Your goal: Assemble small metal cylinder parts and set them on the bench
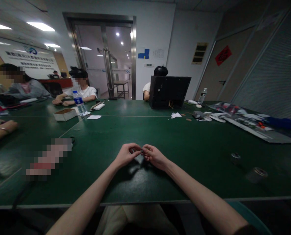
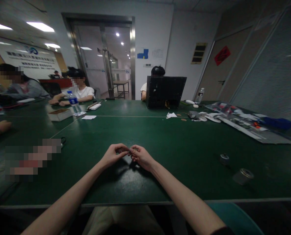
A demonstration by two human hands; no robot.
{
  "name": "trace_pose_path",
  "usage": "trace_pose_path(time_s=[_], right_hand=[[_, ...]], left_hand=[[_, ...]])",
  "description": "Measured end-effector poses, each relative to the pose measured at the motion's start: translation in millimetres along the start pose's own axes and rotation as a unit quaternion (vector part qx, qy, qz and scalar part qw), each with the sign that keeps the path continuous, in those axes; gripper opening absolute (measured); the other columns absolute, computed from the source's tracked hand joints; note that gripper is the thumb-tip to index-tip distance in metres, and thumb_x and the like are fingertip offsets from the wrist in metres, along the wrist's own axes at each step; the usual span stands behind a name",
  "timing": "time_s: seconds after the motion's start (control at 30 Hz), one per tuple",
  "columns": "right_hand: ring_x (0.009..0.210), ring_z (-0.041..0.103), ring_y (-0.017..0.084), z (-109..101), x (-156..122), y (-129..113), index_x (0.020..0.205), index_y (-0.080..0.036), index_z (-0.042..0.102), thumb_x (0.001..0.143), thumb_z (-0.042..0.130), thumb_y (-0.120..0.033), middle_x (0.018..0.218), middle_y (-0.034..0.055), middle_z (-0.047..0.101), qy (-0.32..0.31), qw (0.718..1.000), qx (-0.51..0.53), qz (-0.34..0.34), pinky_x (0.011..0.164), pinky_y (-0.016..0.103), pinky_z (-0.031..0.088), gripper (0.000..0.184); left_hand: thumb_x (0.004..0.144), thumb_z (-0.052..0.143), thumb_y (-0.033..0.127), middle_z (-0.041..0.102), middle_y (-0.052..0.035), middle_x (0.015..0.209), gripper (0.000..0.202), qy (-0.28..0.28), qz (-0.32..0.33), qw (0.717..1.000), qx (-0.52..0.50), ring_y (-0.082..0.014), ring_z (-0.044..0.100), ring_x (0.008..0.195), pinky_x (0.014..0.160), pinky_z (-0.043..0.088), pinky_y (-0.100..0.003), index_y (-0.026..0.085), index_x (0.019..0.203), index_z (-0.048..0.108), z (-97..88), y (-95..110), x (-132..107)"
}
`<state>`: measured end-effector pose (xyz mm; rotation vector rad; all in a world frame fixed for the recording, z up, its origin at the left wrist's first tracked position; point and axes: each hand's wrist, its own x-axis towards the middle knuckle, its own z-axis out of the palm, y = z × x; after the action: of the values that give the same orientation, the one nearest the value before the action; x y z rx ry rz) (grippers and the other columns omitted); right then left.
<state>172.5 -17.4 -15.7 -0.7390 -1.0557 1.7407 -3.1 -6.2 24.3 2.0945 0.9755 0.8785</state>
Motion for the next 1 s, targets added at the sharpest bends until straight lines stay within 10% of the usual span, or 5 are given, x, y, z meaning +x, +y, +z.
trace_pose_path(time_s=[1.0], right_hand=[[0.048, 0.042, 0.004, 4, -3, -4, 0.088, -0.019, 0.058, 0.067, 0.074, -0.035, 0.076, -0.0021, 0.060, 0.022, 0.988, -0.126, -0.082, 0.039, 0.016, 0.033, 0.031]], left_hand=[[0.075, 0.061, 0.049, 0.055, 0.0005, 0.064, 0.038, -0.051, -0.110, 0.976, -0.183, -0.0096, 0.046, 0.056, 0.054, 0.035, -0.020, 0.012, 0.076, 0.065, 0.1, -9, 3]])
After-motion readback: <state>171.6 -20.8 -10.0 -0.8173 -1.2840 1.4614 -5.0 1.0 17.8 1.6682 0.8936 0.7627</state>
